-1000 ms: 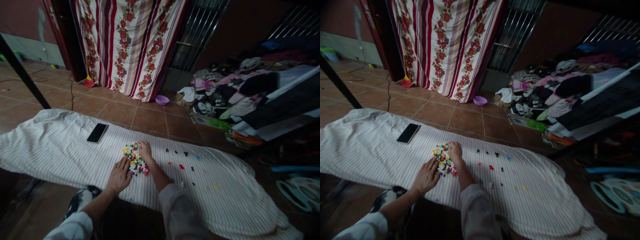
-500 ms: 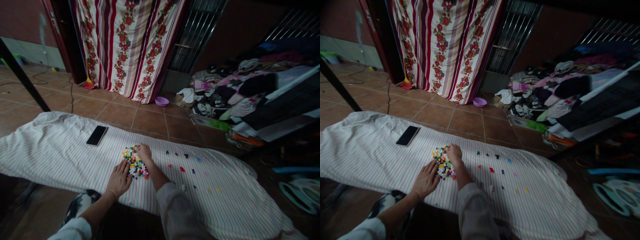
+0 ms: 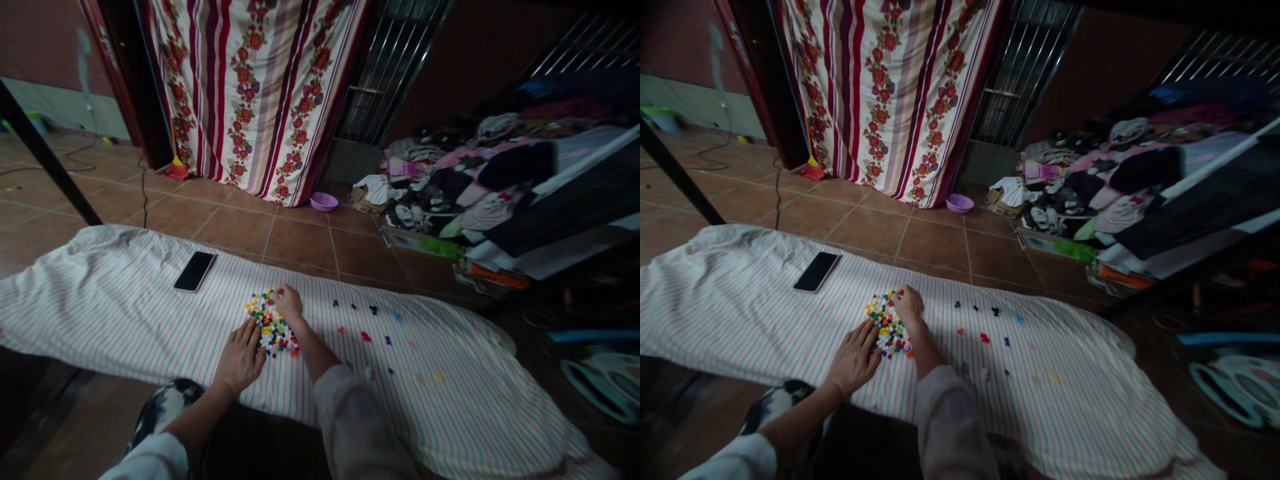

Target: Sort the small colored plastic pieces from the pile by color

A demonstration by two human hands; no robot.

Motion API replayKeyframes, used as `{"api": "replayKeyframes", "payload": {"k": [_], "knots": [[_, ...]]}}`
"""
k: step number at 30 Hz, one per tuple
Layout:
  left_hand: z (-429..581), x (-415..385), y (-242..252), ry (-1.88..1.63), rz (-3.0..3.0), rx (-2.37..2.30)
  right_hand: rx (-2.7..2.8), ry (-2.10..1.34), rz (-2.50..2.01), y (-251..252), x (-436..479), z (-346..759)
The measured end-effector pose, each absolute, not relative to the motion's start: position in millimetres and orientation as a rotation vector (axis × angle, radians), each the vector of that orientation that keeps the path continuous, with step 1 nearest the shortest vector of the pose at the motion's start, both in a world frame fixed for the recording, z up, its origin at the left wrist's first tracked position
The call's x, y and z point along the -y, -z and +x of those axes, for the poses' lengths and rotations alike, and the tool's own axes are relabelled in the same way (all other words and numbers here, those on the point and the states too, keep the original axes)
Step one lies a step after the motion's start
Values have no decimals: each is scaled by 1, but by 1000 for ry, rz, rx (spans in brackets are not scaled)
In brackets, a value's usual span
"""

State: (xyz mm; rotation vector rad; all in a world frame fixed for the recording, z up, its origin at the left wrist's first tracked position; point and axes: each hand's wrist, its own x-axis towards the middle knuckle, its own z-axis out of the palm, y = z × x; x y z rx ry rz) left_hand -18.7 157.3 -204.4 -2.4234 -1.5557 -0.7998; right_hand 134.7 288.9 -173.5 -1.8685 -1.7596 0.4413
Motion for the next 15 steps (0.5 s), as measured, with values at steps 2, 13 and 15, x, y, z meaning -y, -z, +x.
{"api": "replayKeyframes", "payload": {"k": [2, 13, 15], "knots": [[-19, -157, 205, 814, -2425, 1560, 1684, -505, -1792, 177, -285, 134], [-20, -158, 206, 837, -2406, 1513, 1533, -581, -1620, 177, -252, 140], [-21, -159, 206, 832, -2403, 1484, 1559, -569, -1625, 174, -243, 142]]}}
